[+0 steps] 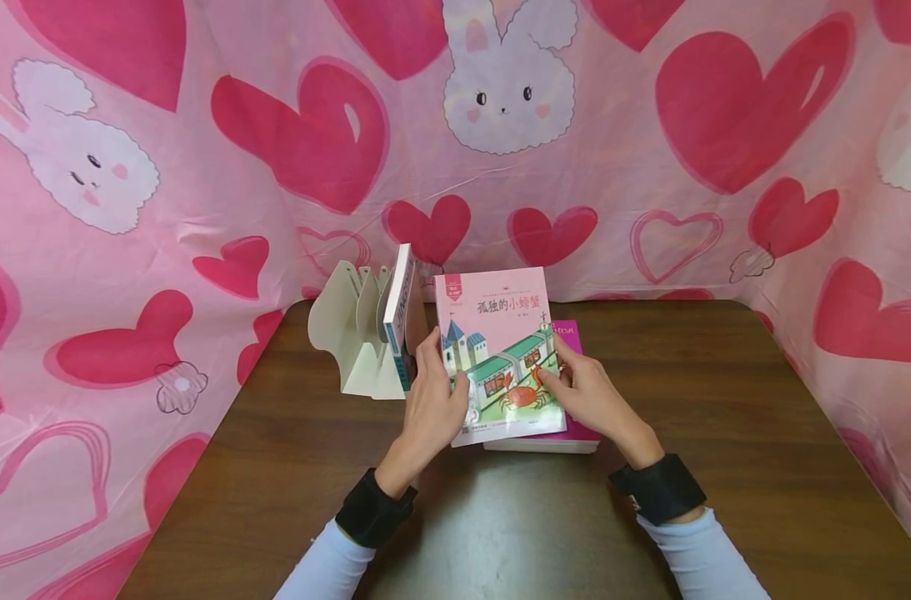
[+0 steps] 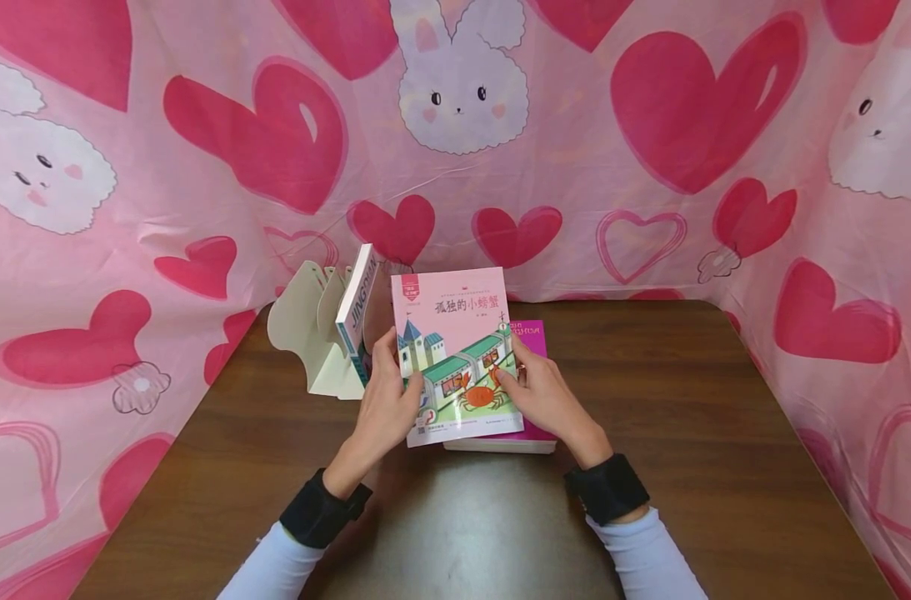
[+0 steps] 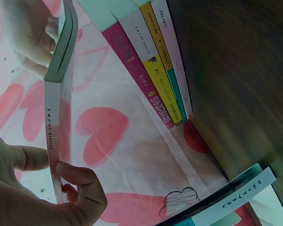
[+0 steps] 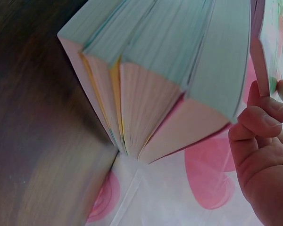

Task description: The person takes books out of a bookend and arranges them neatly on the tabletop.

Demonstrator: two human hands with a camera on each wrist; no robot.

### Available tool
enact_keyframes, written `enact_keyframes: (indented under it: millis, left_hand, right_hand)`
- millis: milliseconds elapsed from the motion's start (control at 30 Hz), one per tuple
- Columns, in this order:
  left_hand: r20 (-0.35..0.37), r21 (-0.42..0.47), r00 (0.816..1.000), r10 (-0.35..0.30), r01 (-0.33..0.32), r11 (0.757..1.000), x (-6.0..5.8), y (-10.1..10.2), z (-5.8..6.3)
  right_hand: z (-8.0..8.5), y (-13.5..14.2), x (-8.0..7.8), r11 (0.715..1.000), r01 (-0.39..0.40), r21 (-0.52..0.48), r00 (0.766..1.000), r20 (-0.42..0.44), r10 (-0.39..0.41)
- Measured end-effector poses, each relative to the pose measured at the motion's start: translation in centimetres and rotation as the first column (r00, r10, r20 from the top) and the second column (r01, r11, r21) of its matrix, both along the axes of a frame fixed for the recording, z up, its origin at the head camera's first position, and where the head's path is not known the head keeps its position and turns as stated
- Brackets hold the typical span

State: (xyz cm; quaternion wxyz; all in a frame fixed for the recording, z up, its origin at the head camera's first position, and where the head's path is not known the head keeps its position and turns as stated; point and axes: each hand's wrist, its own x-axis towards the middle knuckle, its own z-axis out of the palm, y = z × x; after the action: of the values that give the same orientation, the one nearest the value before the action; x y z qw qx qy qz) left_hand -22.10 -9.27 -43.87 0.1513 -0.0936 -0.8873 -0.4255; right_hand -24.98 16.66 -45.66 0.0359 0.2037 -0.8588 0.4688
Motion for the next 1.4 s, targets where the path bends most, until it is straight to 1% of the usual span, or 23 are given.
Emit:
enact_keyframes:
  millis: [267,433,667,933,1233,1400]
  left_hand:
    - [0.034,0.007,0.999,0.003,-0.003,1.0,-0.6,0.4,-0.2]
    - [0.059,0.019,0.998,-0.005,0.004,1.0,-1.0,0.5,-0.4]
    - [0.067,0.019,0.998,-0.015,0.014,1.0,-1.3,0.8,-0.4]
    - [0.096,0.027,0.995,-0.042,0.039,0.999,-1.9,1.2,-0.9]
    - [0.137,0.011,0.989,-0.061,0.06,0.998,-2.4,1.5,-0.9]
    - [0.152,-0.005,0.986,-0.067,0.068,0.998,-2.6,1.6,-1.1]
  right_hand:
    - [-0.1,0.3,-0.3,1.0,0.007,0.02,1.0,0.002,-0.007]
    - [0.0,0.5,-0.3,1.0,0.006,0.022,1.0,0.019,-0.006]
    - [0.0,0.8,-0.3,0.998,0.036,0.055,0.999,0.033,-0.038]
    - [0.2,1.0,-0.3,0.996,0.053,0.077,0.997,0.058,-0.057]
    - [0.4,1.5,-0.4,0.992,0.069,0.107,0.992,0.098,-0.079]
    - [0.4,1.5,-0.4,0.991,0.059,0.117,0.99,0.117,-0.073]
